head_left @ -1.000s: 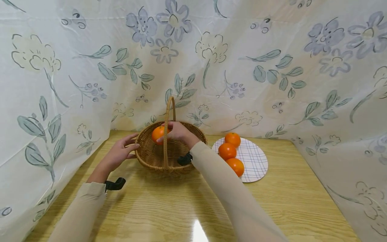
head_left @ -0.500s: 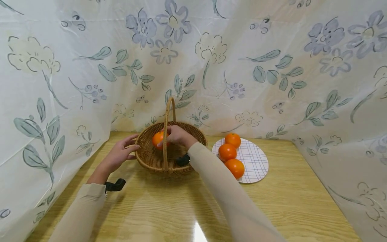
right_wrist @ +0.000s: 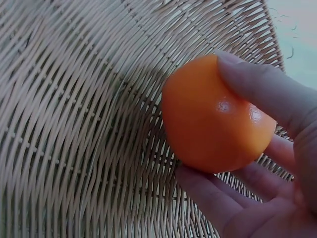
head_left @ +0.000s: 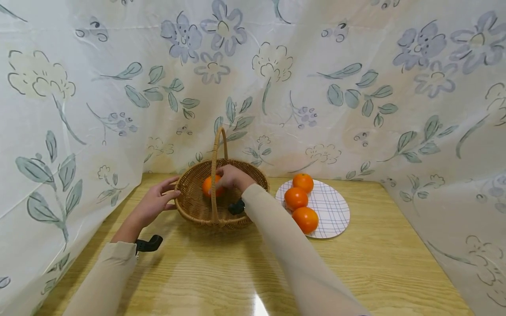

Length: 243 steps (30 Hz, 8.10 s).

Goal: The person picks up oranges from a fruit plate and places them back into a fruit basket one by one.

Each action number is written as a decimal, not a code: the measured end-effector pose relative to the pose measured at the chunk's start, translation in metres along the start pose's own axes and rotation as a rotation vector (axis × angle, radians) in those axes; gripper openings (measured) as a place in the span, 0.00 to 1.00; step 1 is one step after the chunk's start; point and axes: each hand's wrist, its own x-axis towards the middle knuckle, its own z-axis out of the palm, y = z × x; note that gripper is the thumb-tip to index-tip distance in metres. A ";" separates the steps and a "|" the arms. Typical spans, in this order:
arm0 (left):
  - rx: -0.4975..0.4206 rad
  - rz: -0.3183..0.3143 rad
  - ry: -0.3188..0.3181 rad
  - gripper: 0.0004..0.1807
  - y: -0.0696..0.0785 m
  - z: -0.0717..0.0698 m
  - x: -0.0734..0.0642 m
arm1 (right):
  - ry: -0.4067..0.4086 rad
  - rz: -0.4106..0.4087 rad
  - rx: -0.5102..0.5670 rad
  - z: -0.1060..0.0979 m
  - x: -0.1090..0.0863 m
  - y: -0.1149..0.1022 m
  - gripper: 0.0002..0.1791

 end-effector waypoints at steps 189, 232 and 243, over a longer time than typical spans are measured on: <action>-0.087 -0.030 -0.092 0.40 0.002 -0.005 -0.001 | 0.446 -0.047 0.607 -0.041 -0.219 0.104 0.41; -0.085 -0.028 -0.091 0.42 0.004 -0.008 -0.001 | 0.334 -0.092 0.662 -0.046 -0.093 0.014 0.36; -0.085 -0.032 -0.090 0.42 0.003 -0.009 -0.001 | 0.295 -0.111 0.625 -0.036 -0.063 0.001 0.37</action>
